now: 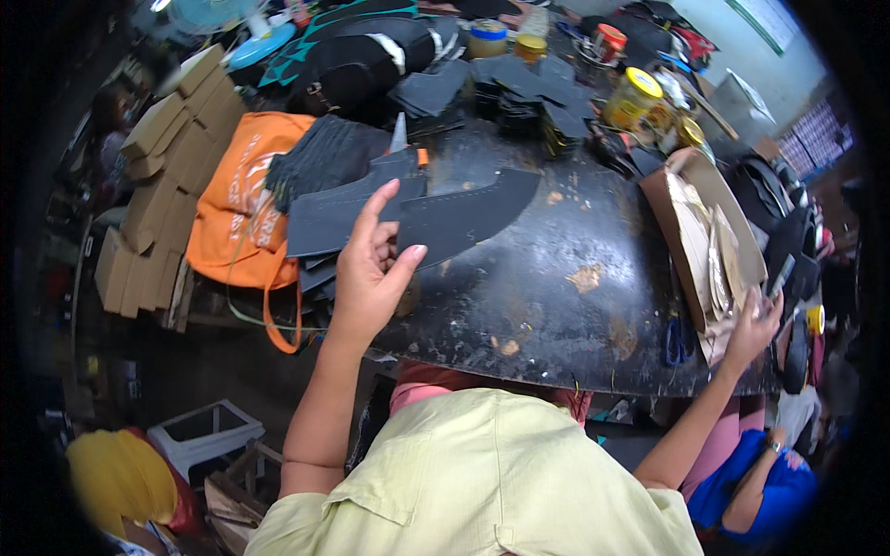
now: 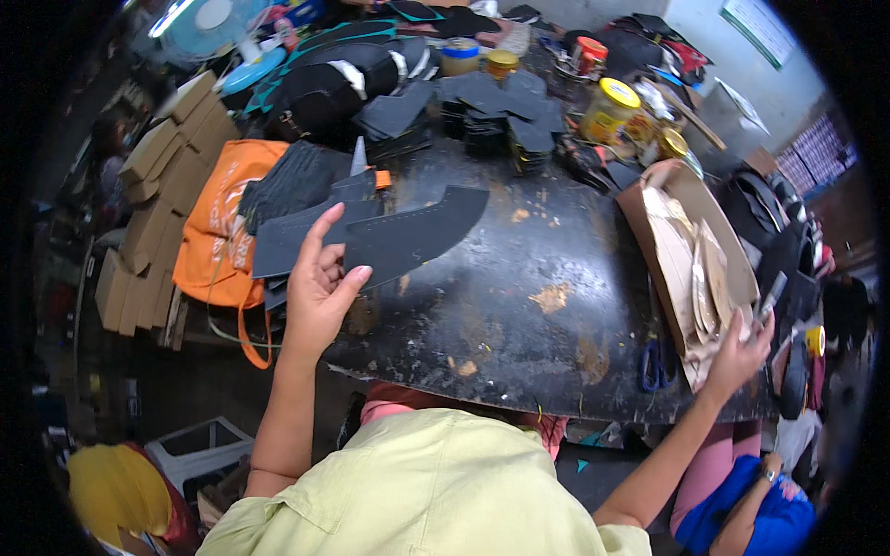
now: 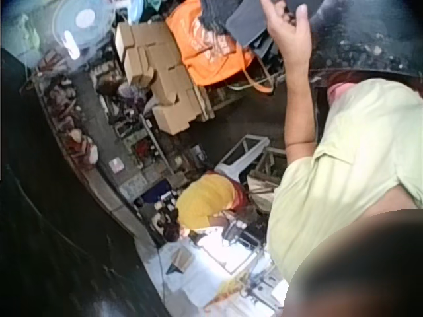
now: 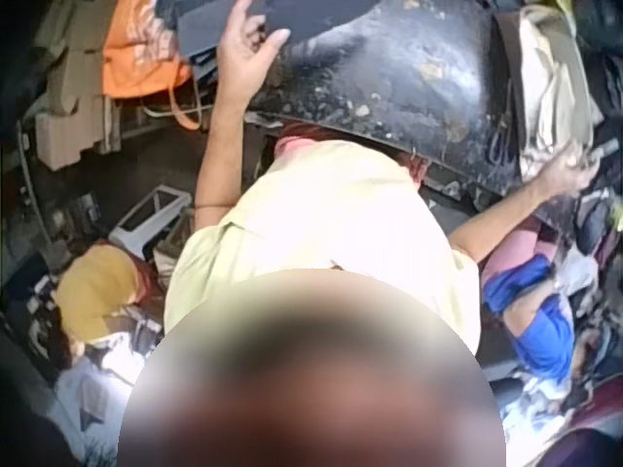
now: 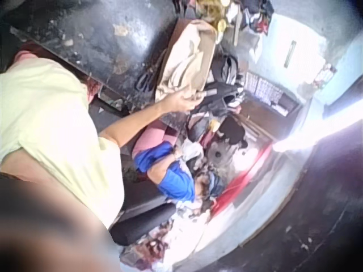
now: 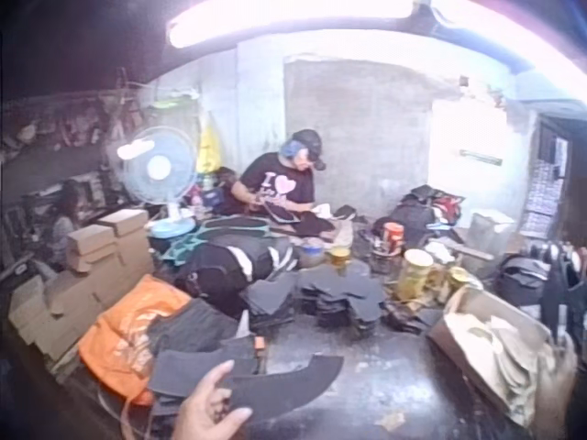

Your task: The person repeatedly places a cardboard template on a stack of black material, traces its outline with a pen, then uses scissors to cut along the traced line. The cut pieces are set aside on the table. The process is repeated multiple times throughout the clip.

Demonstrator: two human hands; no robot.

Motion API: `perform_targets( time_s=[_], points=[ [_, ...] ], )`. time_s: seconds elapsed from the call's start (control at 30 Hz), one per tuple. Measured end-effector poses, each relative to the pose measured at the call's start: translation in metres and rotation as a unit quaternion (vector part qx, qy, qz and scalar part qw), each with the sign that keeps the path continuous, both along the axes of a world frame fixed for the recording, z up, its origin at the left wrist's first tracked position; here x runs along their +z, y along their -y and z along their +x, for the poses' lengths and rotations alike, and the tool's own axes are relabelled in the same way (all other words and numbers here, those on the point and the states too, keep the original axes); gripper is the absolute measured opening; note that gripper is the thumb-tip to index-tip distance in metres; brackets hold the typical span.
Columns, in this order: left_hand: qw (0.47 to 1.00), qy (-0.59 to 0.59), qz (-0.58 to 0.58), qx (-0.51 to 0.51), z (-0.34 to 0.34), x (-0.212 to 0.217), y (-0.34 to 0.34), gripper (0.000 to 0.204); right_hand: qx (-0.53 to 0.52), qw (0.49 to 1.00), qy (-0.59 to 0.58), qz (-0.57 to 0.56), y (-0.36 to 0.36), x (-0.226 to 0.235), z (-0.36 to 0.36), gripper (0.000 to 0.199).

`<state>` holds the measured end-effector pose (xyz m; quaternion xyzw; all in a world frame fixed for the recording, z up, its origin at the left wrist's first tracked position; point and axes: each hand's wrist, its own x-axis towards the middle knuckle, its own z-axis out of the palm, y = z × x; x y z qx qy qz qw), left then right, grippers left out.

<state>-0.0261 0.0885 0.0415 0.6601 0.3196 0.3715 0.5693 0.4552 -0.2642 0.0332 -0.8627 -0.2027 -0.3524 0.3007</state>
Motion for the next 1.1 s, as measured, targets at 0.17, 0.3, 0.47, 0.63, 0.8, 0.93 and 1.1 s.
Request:
perform_targets(
  time_s=[0.17,0.3,0.47,0.63,0.8,0.93,1.1],
  points=[
    [0.999,0.002,0.025,0.021,-0.007,0.007,-0.002,0.081,0.180,0.978,-0.051,0.088,-0.049,-0.009,-0.038,0.049],
    [0.998,0.019,0.049,0.042,-0.014,0.017,-0.012,0.080,0.309,0.927,-0.213,0.022,-0.117,-0.019,-0.082,0.050],
    [0.991,0.003,0.091,0.094,-0.034,0.025,-0.023,0.079,0.363,0.919,-0.126,-0.086,-0.173,-0.044,-0.105,0.061],
    [0.984,-0.015,0.111,0.136,-0.055,0.028,-0.042,0.078,0.312,0.931,-0.078,-0.172,-0.179,-0.079,-0.105,0.051],
    [0.963,-0.052,0.175,0.197,-0.067,0.020,-0.062,0.076,0.333,0.933,-0.053,-0.126,-0.174,-0.091,-0.096,0.042],
    [0.941,-0.164,0.188,0.230,-0.075,0.012,-0.069,0.075,0.339,0.930,-0.105,-0.095,-0.175,-0.090,-0.094,0.034],
    [0.909,-0.211,0.244,0.264,-0.078,0.010,-0.070,0.073,0.353,0.924,-0.131,-0.067,-0.173,-0.088,-0.093,0.024]
  ],
)
